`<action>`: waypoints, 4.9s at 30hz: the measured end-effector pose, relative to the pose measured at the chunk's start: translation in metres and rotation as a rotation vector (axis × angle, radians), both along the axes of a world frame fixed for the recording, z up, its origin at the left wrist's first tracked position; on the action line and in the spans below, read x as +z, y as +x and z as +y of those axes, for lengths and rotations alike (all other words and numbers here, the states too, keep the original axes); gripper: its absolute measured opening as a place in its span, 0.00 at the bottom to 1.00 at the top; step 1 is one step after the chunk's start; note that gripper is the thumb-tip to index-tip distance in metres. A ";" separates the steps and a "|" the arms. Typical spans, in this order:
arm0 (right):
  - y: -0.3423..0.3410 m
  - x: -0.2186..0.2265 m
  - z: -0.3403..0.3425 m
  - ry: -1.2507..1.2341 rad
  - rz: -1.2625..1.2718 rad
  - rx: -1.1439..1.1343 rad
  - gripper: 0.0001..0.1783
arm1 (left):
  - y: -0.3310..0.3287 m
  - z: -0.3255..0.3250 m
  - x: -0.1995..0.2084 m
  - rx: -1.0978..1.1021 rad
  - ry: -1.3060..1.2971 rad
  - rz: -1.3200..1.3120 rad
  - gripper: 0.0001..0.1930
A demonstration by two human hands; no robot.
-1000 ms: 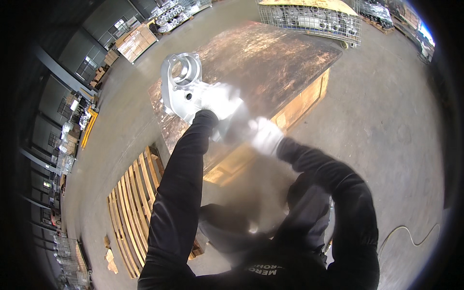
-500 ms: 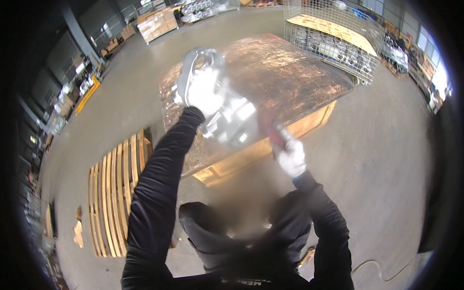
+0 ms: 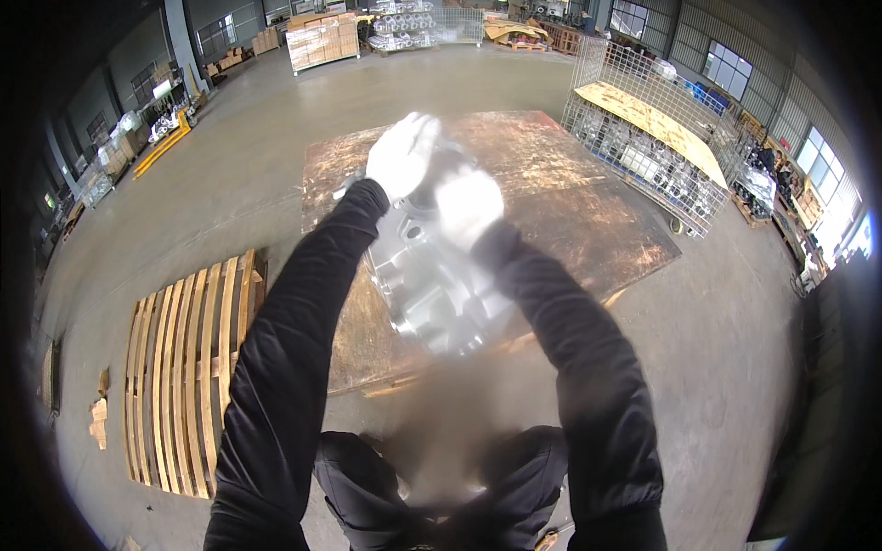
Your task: The person uses a wire brush and a sanding block to deburr and smooth a large metallic part on a wooden workbench. They repeatedly reposition and flip the part to access different edges and surfaces, then place the part back on the bench after finishing.
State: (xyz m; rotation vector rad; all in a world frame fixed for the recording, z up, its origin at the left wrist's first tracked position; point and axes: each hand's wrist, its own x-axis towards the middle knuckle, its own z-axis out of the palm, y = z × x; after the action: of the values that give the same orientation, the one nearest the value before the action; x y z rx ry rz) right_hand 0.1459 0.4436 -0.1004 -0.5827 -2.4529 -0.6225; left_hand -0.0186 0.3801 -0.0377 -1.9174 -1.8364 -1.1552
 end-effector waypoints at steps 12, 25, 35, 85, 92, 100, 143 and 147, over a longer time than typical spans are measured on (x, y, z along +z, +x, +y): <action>0.020 0.020 -0.022 -0.403 -0.022 0.072 0.23 | -0.008 -0.005 -0.009 -0.019 -0.058 -0.323 0.28; -0.035 -0.049 0.005 -1.337 0.961 0.713 0.03 | -0.035 0.034 -0.040 -0.226 0.096 -0.544 0.25; -0.027 0.007 -0.033 -1.213 0.960 0.561 0.09 | -0.027 0.019 -0.026 -0.296 0.060 -0.828 0.25; 0.171 -0.152 -0.089 -1.887 0.883 0.218 0.24 | 0.020 0.013 0.016 0.156 -0.181 -0.130 0.22; 0.124 -0.139 -0.294 -1.258 0.675 0.337 0.31 | 0.031 -0.069 0.013 -0.606 -0.326 -0.554 0.22; 0.021 -0.146 -0.286 -0.366 0.088 0.257 0.29 | 0.036 -0.139 0.009 -0.343 -0.063 -0.183 0.37; -0.013 -0.180 -0.271 -1.291 0.222 0.408 0.32 | -0.002 -0.263 -0.125 0.447 -0.019 -0.263 0.31; 0.030 -0.165 -0.250 -1.894 0.804 0.589 0.34 | 0.061 -0.291 -0.146 0.598 0.581 -0.527 0.31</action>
State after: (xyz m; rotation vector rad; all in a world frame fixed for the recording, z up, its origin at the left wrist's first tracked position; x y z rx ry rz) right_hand 0.1761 0.1933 -0.2652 -0.4453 -1.5249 1.9262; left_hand 0.0420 0.0889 -0.1842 -0.7199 -1.8108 -1.7881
